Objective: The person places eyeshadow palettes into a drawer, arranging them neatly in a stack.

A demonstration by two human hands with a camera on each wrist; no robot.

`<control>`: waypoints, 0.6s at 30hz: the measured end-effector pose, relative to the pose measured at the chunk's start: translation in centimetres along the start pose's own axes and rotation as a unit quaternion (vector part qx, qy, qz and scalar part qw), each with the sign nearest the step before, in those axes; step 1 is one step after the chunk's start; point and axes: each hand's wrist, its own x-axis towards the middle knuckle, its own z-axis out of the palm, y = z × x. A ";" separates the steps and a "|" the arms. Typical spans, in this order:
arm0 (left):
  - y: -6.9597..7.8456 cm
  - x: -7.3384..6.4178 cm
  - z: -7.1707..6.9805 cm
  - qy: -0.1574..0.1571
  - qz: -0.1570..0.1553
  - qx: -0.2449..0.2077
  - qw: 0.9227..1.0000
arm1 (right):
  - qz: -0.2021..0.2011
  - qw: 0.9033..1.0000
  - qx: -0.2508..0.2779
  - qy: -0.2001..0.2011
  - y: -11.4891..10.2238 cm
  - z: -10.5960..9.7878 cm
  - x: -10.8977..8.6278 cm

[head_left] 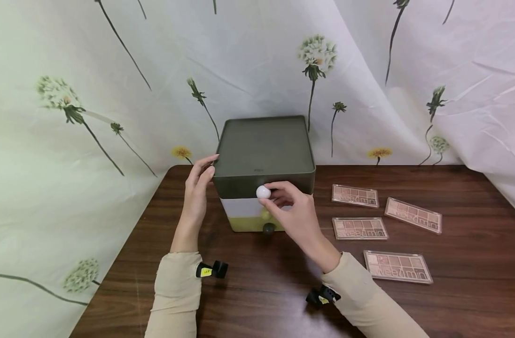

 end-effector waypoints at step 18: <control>0.0 0.1 -0.4 -0.027 0.012 -0.009 1.000 | -0.029 0.997 -0.062 -0.022 -1.3 -0.7 -1.1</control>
